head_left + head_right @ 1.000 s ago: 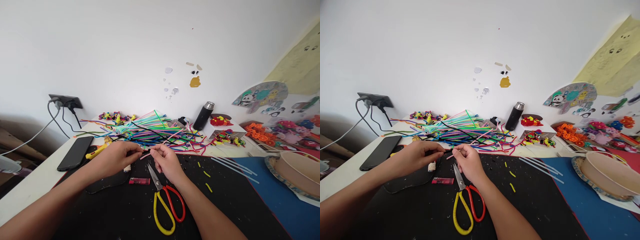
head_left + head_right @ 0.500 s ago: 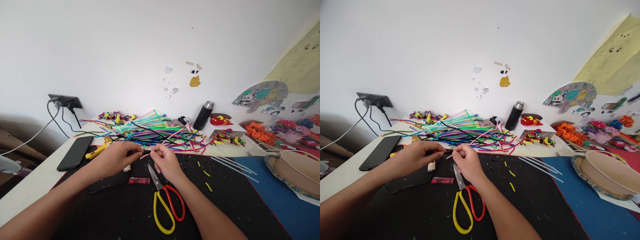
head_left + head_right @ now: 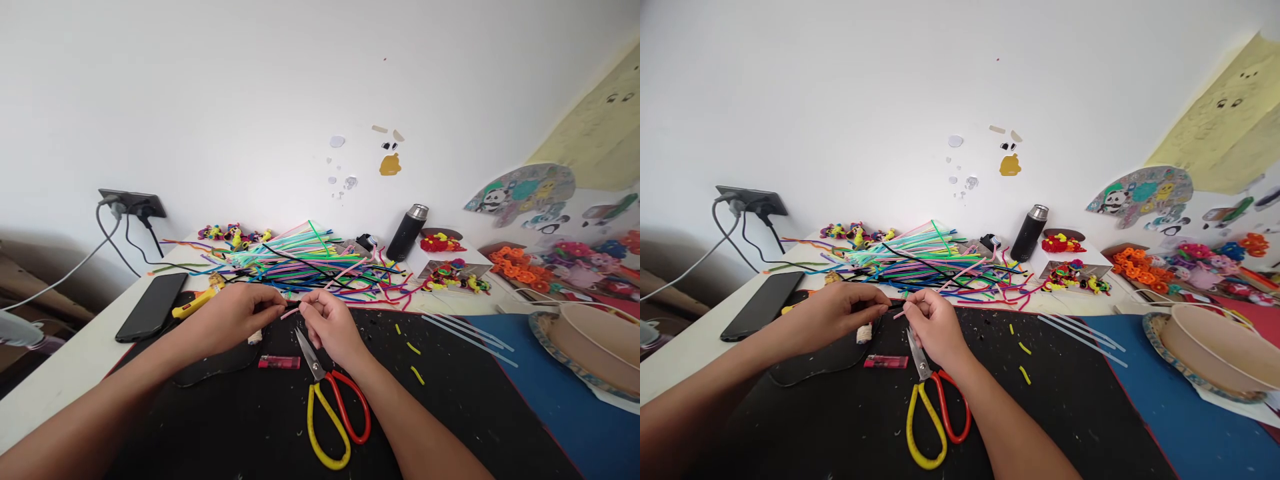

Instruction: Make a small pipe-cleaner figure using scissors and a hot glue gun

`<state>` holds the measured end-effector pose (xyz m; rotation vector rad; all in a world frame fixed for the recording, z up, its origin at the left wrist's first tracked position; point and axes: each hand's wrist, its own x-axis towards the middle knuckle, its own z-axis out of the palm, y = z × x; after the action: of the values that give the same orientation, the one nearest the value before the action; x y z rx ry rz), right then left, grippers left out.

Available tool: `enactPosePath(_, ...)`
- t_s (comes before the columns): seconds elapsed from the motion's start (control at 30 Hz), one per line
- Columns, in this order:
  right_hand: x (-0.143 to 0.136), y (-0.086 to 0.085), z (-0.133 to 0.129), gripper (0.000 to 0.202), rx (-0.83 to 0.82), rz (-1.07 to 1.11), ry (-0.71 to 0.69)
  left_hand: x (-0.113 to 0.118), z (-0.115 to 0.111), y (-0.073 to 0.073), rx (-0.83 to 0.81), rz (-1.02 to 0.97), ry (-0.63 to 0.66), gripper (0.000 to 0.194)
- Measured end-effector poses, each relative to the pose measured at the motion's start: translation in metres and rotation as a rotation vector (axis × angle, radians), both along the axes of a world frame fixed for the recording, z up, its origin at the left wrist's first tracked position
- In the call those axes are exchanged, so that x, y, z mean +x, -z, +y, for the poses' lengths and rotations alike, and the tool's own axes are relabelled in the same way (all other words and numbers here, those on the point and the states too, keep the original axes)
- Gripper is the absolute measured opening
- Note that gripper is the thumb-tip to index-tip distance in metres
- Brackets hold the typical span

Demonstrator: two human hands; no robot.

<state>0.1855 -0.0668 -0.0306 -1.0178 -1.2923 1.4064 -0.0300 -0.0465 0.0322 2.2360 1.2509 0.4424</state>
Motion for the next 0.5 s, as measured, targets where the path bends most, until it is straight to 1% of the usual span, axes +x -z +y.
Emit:
enactPosePath(0.23,-0.0004,0.0032,0.0005,0.023,0.044,-0.022,-0.006,-0.0006,0.0005,0.0007,0.004,0.039,0.01,0.032)
enactPosePath(0.4,-0.0005,0.0057,0.0003,0.015,0.081,-0.081,0.001,-0.0004,0.0011,-0.0002,0.001,0.07,0.005,0.034)
enactPosePath(0.5,0.0002,0.007,-0.0001,0.011,0.107,-0.143,0.01,-0.0011,0.0022,0.0008,0.031,0.1,-0.004,0.036)
